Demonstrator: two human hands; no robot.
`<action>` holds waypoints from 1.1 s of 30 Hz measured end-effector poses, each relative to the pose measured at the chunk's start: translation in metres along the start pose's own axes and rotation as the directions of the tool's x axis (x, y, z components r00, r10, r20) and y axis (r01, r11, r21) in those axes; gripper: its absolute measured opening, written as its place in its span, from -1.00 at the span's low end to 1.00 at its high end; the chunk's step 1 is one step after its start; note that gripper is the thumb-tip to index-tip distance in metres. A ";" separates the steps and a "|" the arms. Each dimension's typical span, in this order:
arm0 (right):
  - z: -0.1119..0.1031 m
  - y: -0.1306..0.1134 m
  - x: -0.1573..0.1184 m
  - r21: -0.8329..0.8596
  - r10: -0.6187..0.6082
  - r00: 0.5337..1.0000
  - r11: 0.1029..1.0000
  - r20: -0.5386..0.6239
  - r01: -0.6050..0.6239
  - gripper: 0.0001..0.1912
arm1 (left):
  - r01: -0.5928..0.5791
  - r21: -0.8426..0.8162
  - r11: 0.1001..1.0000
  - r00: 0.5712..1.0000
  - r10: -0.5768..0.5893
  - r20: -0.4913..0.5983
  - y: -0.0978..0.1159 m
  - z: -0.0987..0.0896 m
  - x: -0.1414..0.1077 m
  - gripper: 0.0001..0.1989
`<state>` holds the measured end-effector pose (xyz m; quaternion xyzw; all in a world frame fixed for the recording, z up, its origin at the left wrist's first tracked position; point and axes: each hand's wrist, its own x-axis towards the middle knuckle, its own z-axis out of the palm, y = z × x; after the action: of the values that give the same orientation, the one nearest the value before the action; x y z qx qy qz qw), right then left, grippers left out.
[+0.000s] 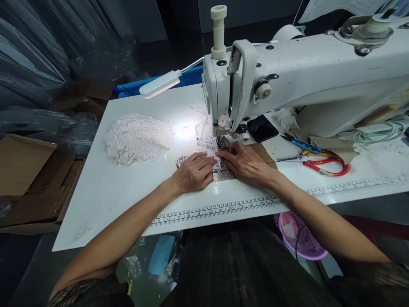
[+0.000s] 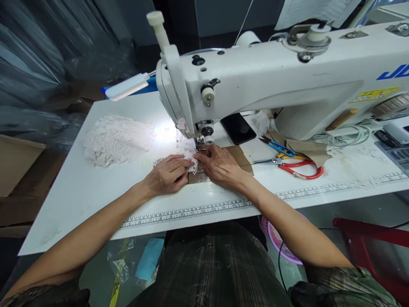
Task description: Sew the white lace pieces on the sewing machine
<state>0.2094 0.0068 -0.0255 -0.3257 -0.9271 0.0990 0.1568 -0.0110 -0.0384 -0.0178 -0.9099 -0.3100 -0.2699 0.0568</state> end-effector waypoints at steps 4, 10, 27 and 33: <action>-0.004 0.009 -0.005 0.185 -0.038 0.999 0.982 -0.030 0.043 -0.55 | -0.001 0.000 1.000 1.000 0.001 -0.009 0.000 0.001 0.000 -0.87; -0.009 0.016 -0.007 0.329 -0.069 0.997 0.942 -0.016 0.071 -0.57 | -0.007 0.011 1.000 1.000 0.007 -0.017 -0.001 0.001 0.000 -0.89; -0.018 0.009 -0.009 0.338 -0.059 0.998 0.940 0.023 0.048 -0.56 | -0.034 0.040 0.999 0.999 0.034 0.013 0.001 -0.002 0.001 -0.92; -0.018 0.006 -0.009 0.236 -0.137 0.988 0.965 0.076 0.115 -0.56 | -0.015 0.043 0.999 0.999 0.014 0.034 0.002 -0.003 0.001 -0.90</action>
<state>0.2257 0.0072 -0.0120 -0.2408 -0.9344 0.2107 0.1567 -0.0100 -0.0406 -0.0149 -0.9151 -0.3101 -0.2471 0.0733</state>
